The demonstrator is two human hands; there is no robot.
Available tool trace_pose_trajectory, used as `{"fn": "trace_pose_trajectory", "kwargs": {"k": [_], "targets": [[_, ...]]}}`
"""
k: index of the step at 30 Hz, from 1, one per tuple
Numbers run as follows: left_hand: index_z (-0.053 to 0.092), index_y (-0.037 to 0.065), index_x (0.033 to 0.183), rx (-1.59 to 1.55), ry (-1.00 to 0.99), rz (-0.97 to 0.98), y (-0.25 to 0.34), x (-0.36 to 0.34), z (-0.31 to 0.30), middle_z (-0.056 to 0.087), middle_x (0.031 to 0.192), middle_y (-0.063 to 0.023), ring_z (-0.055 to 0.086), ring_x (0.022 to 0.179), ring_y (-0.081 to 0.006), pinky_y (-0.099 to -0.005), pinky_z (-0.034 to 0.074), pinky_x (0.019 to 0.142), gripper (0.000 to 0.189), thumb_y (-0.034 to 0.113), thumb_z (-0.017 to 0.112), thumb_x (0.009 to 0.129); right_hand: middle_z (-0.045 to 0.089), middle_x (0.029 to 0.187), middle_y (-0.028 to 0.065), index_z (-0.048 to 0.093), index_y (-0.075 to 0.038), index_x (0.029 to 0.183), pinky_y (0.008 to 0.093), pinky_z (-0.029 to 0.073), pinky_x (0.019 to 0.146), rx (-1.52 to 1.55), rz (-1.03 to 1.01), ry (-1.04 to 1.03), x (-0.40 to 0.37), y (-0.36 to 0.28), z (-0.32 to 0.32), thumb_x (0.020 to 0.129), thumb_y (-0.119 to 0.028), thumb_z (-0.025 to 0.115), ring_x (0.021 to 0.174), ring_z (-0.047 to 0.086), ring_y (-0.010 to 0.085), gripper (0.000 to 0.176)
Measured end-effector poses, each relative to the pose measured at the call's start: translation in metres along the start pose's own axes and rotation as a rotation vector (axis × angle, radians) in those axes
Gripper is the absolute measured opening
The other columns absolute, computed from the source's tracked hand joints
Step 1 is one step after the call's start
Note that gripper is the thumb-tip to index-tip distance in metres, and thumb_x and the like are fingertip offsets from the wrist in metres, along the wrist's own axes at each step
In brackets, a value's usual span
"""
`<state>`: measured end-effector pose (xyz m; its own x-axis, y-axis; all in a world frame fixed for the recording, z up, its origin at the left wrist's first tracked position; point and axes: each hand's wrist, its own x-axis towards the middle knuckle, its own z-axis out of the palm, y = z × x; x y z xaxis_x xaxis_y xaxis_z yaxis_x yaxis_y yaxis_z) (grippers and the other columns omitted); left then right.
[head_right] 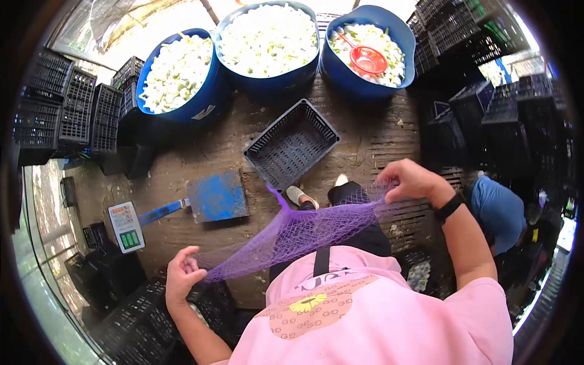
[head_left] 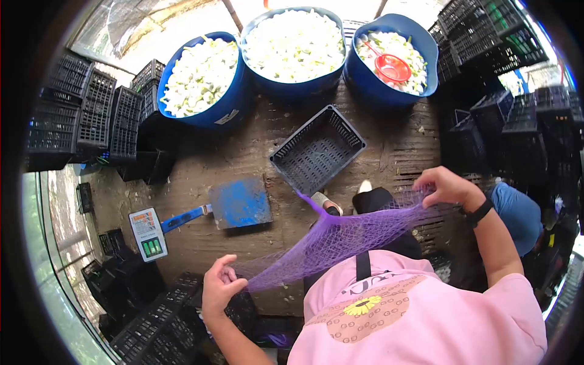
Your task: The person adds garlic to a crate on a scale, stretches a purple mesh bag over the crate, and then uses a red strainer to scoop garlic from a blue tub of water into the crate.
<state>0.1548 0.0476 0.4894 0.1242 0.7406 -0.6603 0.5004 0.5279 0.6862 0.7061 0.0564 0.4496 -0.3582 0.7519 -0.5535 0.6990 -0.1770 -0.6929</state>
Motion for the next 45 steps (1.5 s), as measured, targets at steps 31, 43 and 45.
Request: {"fn": "trace_pose_trajectory", "kwargs": {"k": [31,43,45], "targets": [[0.058,0.006,0.073,-1.342,0.708,-0.065,-0.052,-0.019,0.251,0.039,0.052,0.0041,0.03,0.042,-0.004,-0.0197,0.02,0.036,0.03,0.029,0.052,0.092,0.055,0.086,-0.0008,0.057,-0.008,0.111,0.0203,0.041,0.065,1.127,-0.077,-0.999,0.343,0.129,-0.152,0.091,-0.02,0.054,0.073,0.05,0.007,0.023],[0.056,0.008,0.076,-1.555,0.707,-0.078,-0.154,0.115,0.182,0.046,0.053,0.0002,0.033,0.038,-0.0076,-0.0213,0.026,0.036,0.032,0.033,0.048,0.094,0.062,0.065,0.0078,0.064,-0.001,0.076,0.0311,0.047,0.056,-0.373,0.087,-0.064,0.292,0.094,-0.081,0.073,-0.011,0.068,0.059,0.057,0.0138,0.011],[0.055,0.006,0.077,-1.392,0.665,-0.003,-0.141,0.127,0.174,0.047,0.055,-0.001,0.034,0.038,-0.0078,-0.0213,0.027,0.037,0.033,0.032,0.047,0.095,0.057,0.063,0.0017,0.059,-0.006,0.078,0.0259,0.043,0.051,0.044,0.147,0.208,0.309,0.159,-0.076,0.081,-0.013,0.064,0.054,0.051,0.0101,0.009]]}}
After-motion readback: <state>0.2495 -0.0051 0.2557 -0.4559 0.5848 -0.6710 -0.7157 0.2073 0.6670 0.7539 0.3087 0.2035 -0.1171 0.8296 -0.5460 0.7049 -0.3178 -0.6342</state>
